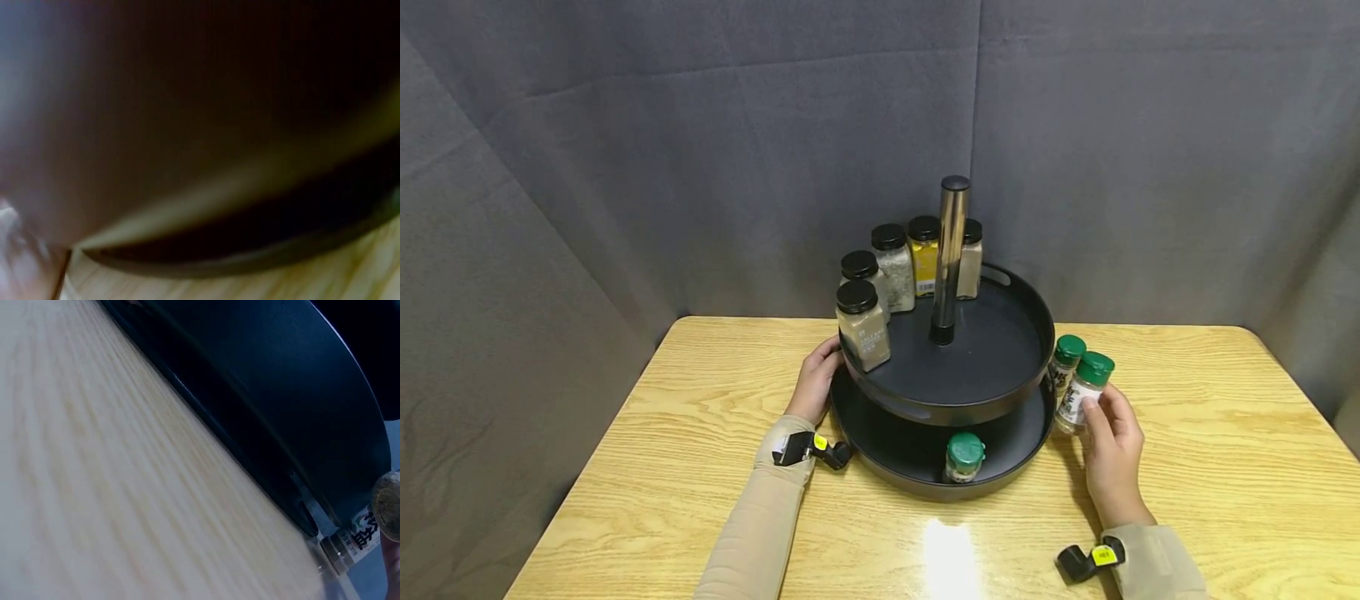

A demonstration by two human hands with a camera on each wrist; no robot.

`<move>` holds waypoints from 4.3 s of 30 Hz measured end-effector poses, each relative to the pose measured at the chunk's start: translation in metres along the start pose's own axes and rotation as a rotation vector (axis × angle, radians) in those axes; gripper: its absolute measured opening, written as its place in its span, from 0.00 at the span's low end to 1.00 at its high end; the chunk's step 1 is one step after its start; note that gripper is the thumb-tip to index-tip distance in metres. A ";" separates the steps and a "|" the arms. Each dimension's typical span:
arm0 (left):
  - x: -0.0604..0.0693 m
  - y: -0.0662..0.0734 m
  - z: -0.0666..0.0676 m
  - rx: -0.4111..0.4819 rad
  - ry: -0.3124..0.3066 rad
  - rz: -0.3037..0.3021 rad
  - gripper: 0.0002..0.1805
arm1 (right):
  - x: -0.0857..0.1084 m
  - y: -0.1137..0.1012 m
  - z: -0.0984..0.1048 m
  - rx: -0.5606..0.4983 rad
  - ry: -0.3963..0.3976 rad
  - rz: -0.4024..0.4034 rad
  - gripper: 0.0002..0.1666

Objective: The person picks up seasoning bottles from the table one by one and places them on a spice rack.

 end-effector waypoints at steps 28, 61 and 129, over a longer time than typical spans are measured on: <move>0.005 0.006 0.000 0.017 -0.002 -0.037 0.21 | 0.006 -0.023 -0.014 -0.064 -0.124 0.189 0.24; 0.001 -0.003 0.003 0.002 0.015 -0.026 0.20 | 0.013 -0.034 -0.025 0.013 -0.066 0.116 0.26; 0.003 -0.003 0.002 0.031 0.008 -0.018 0.21 | 0.035 -0.024 -0.049 0.337 -0.467 0.535 0.32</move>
Point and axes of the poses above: each hand's wrist, its own x-axis away from the middle knuckle, its own z-axis out of the back of the hand, y = z × x, the point moved 5 cm from there along -x, towards the middle knuckle, and after that the axes turned 3 degrees about -z, right-handed, at the moved point
